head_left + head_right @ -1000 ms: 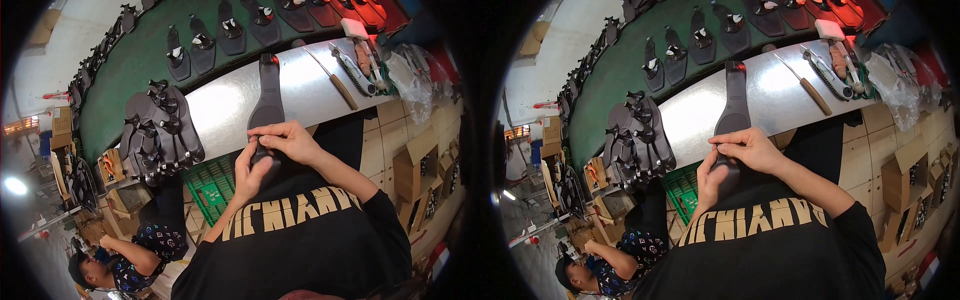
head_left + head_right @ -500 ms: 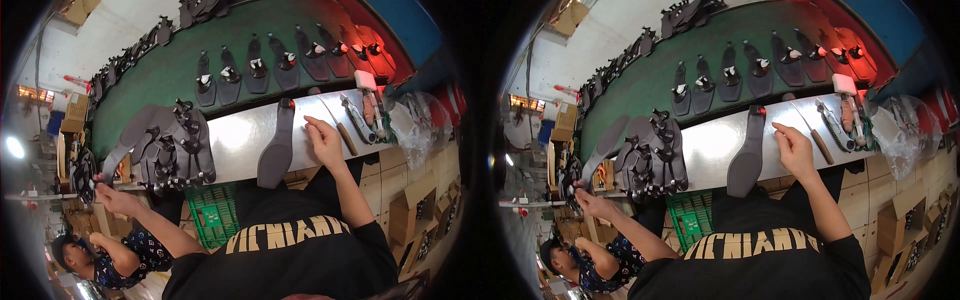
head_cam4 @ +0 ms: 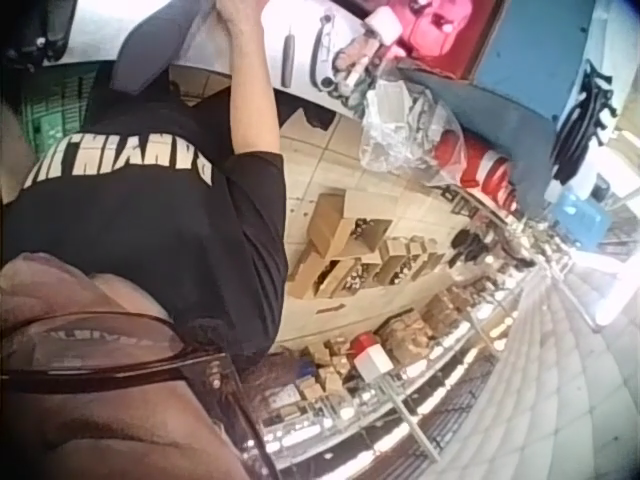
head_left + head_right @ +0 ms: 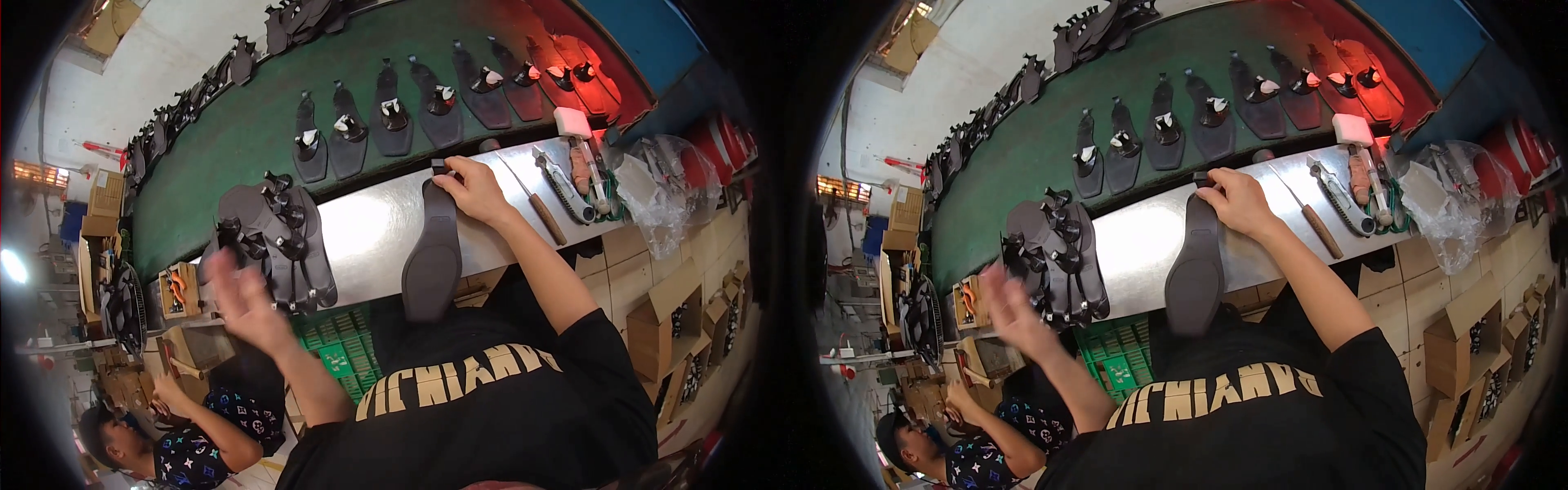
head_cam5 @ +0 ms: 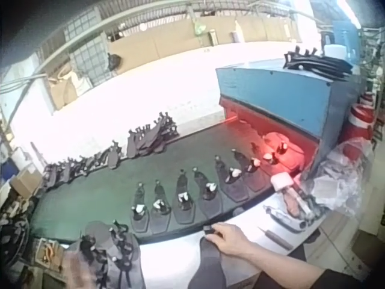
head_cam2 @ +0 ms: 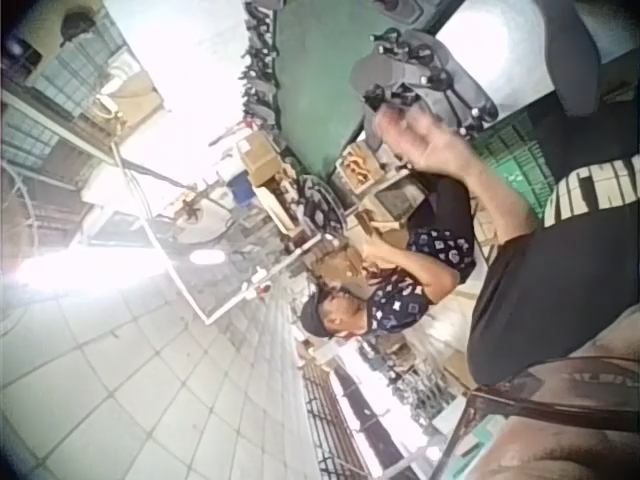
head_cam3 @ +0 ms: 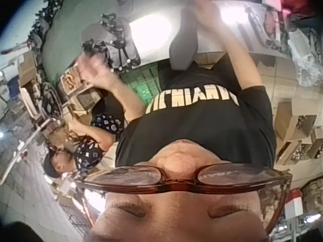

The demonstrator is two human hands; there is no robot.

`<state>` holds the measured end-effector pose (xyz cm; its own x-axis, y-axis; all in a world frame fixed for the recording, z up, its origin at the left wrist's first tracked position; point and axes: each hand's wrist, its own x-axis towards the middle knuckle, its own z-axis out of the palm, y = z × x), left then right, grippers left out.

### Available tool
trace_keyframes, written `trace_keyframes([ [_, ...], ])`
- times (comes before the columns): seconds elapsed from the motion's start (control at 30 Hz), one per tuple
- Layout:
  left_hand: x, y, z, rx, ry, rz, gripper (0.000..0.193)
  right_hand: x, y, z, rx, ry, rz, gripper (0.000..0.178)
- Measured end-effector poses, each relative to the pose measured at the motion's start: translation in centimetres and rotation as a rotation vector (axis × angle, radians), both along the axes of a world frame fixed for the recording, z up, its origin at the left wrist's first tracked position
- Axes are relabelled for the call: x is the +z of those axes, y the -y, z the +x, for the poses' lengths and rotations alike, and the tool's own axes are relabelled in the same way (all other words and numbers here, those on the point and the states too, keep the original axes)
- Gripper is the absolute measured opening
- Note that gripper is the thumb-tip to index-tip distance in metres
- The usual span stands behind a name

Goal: Assembling shoe components, specifically attaching and trimming straps or upper parts to the sole.

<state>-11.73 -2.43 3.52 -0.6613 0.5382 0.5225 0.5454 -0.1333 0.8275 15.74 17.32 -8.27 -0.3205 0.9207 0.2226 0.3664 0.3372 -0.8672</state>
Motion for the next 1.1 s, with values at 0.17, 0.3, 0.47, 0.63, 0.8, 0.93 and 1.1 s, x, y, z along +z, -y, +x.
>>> trace_keyframes([
  [0.17, -3.6, -4.2, 9.1, -0.857, 0.329, -0.402, 0.076, 0.1, 3.7, 0.2, 0.125, -0.209, -0.559, 0.027],
  [0.3, -3.9, -4.8, 10.5, -1.066, 0.589, -0.508, 0.085, 0.8, 4.5, 1.6, 0.145, -0.199, -0.571, 0.028],
  [0.47, -5.2, -5.2, 10.3, -1.067, 0.805, -0.538, 0.081, 0.9, 4.9, 2.0, 0.109, -0.288, -0.601, 0.022],
  [0.63, -5.7, -6.4, 10.1, -1.089, 0.923, -0.593, 0.081, 0.6, 5.1, 1.6, 0.085, -0.276, -0.577, 0.020],
  [0.8, -6.9, -9.3, 12.1, -1.082, 0.875, -0.568, 0.093, 0.8, 4.8, 0.1, -0.008, -0.317, -0.209, 0.019],
  [0.93, -7.2, -9.8, 14.1, -0.962, 0.895, -0.471, 0.080, 1.9, 5.5, -0.8, -0.052, -0.481, -0.257, 0.026],
  [1.1, -7.6, -9.8, 14.7, -0.903, 1.006, -0.429, 0.073, 2.1, 6.0, -1.3, 0.042, -0.856, -0.561, 0.036],
])
